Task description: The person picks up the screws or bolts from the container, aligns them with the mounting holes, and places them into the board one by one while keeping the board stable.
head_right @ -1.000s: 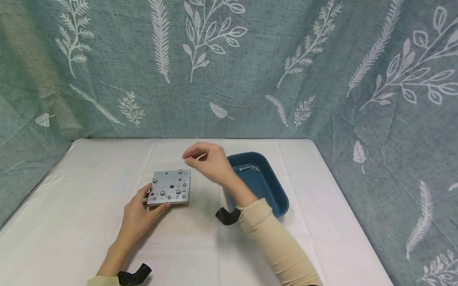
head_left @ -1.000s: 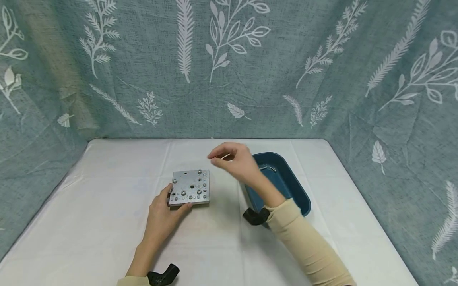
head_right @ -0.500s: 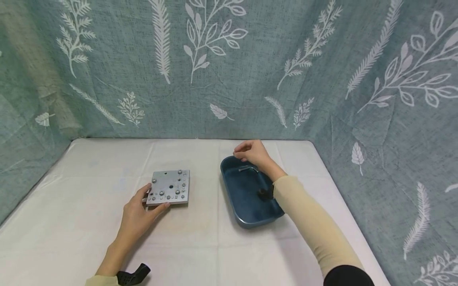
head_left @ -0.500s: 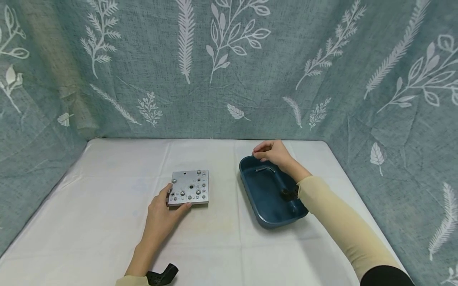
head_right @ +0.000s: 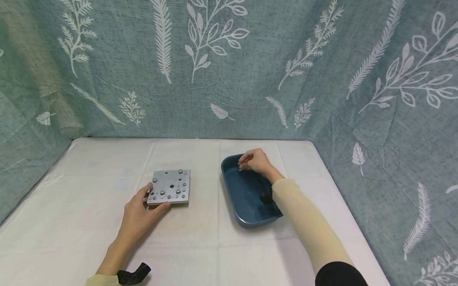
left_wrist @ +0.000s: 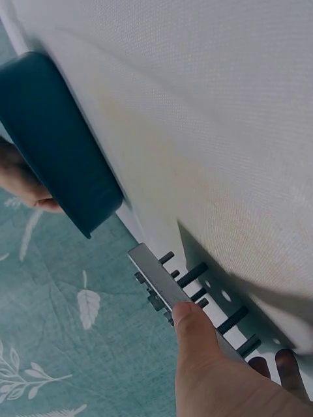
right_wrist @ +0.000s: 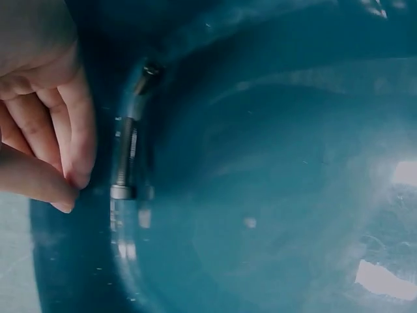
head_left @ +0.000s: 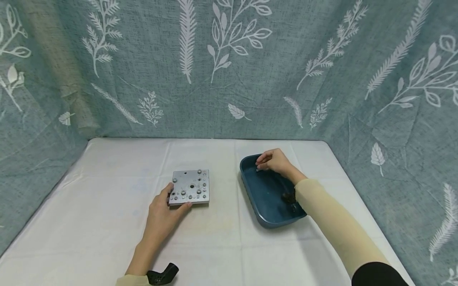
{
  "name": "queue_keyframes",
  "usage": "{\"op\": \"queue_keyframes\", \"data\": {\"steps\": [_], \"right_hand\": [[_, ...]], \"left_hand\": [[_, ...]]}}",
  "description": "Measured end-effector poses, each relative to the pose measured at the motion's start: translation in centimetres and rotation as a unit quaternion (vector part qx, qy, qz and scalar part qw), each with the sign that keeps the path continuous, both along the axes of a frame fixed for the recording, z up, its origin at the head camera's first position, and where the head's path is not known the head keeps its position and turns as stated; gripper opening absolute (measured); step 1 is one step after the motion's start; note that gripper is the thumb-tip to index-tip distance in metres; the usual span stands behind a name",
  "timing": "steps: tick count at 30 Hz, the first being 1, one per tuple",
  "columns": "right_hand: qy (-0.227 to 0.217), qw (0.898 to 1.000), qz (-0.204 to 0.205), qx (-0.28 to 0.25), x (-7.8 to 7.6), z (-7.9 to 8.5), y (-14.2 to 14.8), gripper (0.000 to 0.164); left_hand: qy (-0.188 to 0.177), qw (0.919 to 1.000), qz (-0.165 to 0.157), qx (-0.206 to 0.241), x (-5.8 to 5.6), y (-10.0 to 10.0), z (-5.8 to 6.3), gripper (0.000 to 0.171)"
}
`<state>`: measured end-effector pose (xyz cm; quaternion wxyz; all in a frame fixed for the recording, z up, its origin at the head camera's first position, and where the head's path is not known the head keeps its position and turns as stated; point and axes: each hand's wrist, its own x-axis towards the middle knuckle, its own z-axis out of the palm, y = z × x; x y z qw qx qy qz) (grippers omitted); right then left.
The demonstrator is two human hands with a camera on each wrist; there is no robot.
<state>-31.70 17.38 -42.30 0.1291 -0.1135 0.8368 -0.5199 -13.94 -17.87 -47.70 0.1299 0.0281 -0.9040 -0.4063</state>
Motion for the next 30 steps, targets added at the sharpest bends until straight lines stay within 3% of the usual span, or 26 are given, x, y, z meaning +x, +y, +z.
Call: {"op": "queue_keyframes", "data": {"steps": [12, 30], "right_hand": [[0.014, 0.998, -0.022, 0.064, 0.3, -1.7, -0.1, 0.018], [0.033, 0.997, 0.047, 0.057, 0.3, -2.4, -0.8, 0.019]], "left_hand": [[-0.003, 1.0000, -0.002, -0.001, 0.1, 0.1, 0.0, 0.088], [-0.005, 1.0000, 0.001, 0.000, 0.2, 0.1, 0.0, 0.089]]}}
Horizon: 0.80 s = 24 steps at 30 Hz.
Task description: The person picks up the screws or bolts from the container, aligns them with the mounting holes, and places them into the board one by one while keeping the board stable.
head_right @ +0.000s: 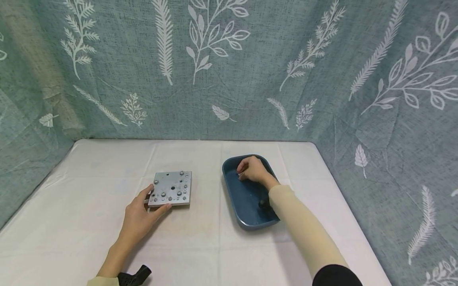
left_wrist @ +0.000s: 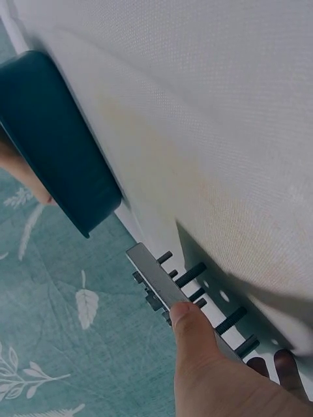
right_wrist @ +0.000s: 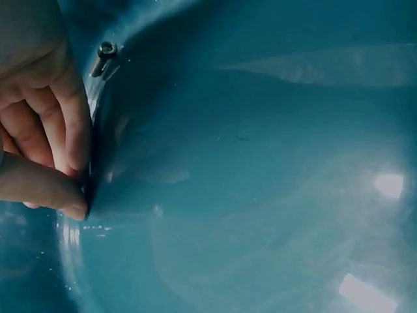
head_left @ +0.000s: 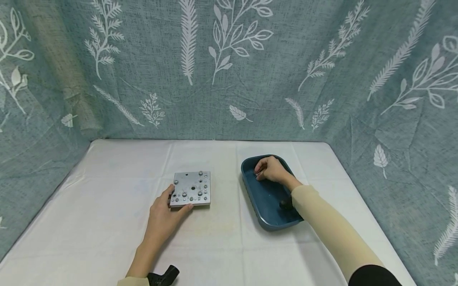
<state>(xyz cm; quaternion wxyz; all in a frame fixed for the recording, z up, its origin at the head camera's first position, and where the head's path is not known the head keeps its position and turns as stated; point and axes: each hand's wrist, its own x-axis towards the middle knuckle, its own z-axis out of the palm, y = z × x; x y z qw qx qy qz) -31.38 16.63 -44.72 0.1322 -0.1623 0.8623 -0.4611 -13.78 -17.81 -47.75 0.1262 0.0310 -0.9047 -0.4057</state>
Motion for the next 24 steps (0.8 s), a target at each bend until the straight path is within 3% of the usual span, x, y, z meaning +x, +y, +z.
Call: {"op": "queue_keyframes", "data": {"steps": [8, 14, 20, 24], "right_hand": [[0.046, 0.999, 0.003, 0.009, 0.9, 0.7, 0.2, 0.015], [0.064, 0.998, -0.022, -0.004, 2.3, 1.8, 0.2, 0.014], [0.069, 0.989, -0.089, -0.099, 3.2, 4.2, -0.4, 0.019], [0.054, 0.979, -0.106, -0.166, 3.5, 6.0, -0.9, 0.020]], "left_hand": [[0.001, 1.0000, -0.002, -0.001, 0.0, 0.0, 0.0, 0.089], [0.003, 1.0000, -0.006, -0.002, 0.1, 0.1, -0.1, 0.089], [0.000, 1.0000, -0.005, -0.001, 0.0, 0.0, 0.0, 0.089], [0.004, 1.0000, -0.004, 0.000, -0.1, -0.1, 0.0, 0.089]]}}
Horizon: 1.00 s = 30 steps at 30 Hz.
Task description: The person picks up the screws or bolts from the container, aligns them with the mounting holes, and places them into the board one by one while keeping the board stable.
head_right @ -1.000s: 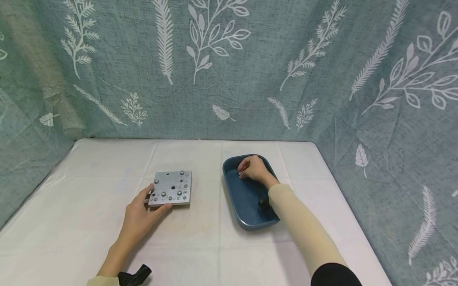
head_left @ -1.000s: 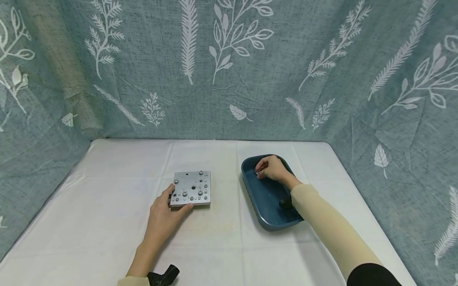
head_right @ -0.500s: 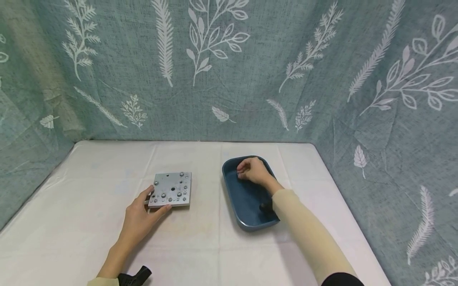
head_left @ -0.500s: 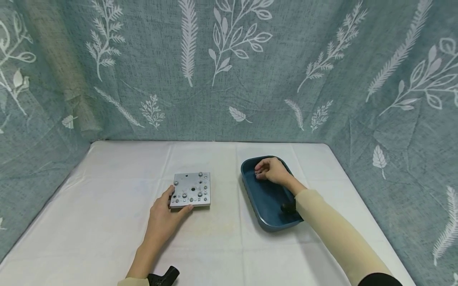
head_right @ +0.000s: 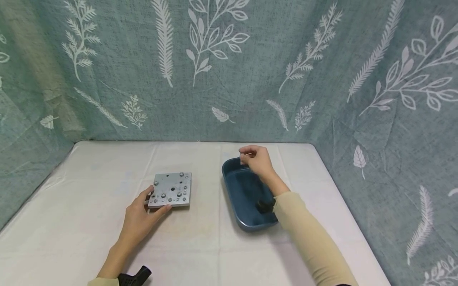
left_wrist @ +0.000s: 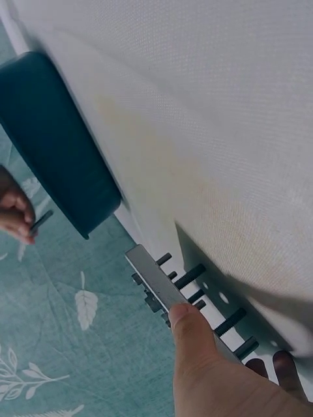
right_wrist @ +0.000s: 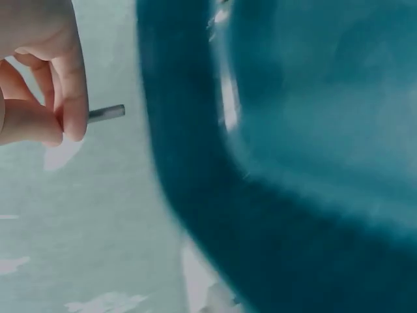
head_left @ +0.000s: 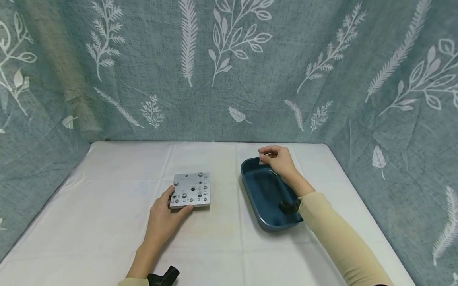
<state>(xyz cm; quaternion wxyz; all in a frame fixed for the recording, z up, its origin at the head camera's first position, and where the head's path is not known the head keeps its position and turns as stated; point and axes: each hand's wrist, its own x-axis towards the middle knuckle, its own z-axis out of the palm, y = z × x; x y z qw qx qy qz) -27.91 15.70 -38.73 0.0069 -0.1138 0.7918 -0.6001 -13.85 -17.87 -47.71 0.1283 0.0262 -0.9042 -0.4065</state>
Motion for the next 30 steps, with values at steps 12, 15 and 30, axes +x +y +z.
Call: {"op": "queue_keyframes", "data": {"steps": [12, 15, 30], "right_hand": [[-0.051, 0.992, -0.001, -0.112, 2.4, 1.3, -4.0, 0.018], [-0.055, 0.993, -0.010, -0.107, 3.1, 0.9, -5.7, 0.014], [-0.045, 0.997, -0.020, -0.061, 5.1, -1.1, -12.8, 0.013]], "left_hand": [[0.002, 1.0000, 0.000, -0.001, 0.0, -0.3, -0.2, 0.088], [0.006, 1.0000, -0.001, -0.002, 0.0, -0.3, -0.2, 0.088], [-0.002, 1.0000, -0.004, 0.003, -0.1, -0.2, 0.0, 0.088]]}}
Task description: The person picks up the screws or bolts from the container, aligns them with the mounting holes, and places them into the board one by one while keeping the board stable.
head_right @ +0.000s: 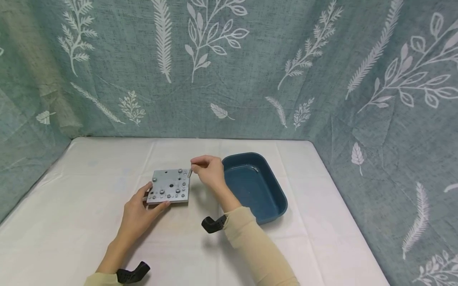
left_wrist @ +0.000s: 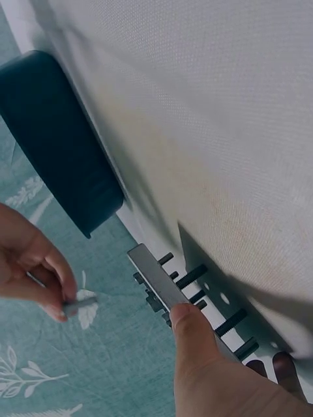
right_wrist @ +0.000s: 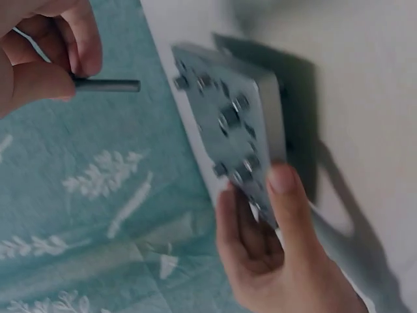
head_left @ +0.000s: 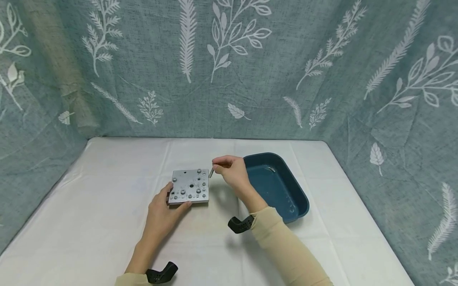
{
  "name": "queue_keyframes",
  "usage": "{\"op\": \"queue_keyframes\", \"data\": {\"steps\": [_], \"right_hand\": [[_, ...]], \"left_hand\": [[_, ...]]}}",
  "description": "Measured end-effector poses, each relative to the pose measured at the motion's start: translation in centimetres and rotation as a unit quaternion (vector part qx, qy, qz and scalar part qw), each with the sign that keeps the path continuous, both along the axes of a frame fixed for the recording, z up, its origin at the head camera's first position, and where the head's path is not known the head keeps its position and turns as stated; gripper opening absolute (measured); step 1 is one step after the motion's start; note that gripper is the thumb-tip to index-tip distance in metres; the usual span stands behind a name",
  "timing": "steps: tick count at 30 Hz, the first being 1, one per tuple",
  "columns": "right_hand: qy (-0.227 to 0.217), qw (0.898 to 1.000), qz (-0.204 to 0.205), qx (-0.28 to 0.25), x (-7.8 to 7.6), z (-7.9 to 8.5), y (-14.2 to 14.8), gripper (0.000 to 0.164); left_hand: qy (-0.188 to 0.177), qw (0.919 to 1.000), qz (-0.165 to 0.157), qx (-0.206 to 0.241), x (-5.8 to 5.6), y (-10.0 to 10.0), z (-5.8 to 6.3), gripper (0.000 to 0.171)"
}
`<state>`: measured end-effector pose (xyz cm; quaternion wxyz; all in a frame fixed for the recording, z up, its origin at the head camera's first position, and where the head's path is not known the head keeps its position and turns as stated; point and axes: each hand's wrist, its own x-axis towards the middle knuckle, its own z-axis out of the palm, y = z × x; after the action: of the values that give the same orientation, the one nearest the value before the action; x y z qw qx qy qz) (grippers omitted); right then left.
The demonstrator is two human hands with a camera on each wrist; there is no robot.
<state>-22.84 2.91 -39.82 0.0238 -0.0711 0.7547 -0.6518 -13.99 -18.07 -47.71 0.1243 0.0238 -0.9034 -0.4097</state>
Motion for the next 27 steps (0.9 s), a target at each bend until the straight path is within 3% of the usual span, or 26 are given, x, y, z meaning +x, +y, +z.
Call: {"op": "queue_keyframes", "data": {"steps": [7, 15, 21, 27], "right_hand": [[-0.025, 1.000, -0.003, -0.012, 0.3, -0.9, -2.6, 0.013], [-0.034, 0.998, -0.043, -0.026, -0.3, -3.4, -3.6, 0.009], [-0.004, 0.998, -0.063, -0.007, 0.1, -4.5, -4.5, 0.005], [0.026, 0.998, -0.053, 0.020, 0.3, -4.7, -4.9, 0.008]], "left_hand": [[0.009, 1.0000, 0.002, -0.003, 0.0, -0.1, 0.0, 0.086], [0.013, 0.9999, -0.001, -0.008, 0.1, 0.0, -0.1, 0.086], [0.019, 0.9998, -0.002, -0.009, 0.1, 0.0, -0.2, 0.085], [0.026, 0.9996, -0.001, -0.009, 0.0, 0.1, -0.3, 0.086]]}}
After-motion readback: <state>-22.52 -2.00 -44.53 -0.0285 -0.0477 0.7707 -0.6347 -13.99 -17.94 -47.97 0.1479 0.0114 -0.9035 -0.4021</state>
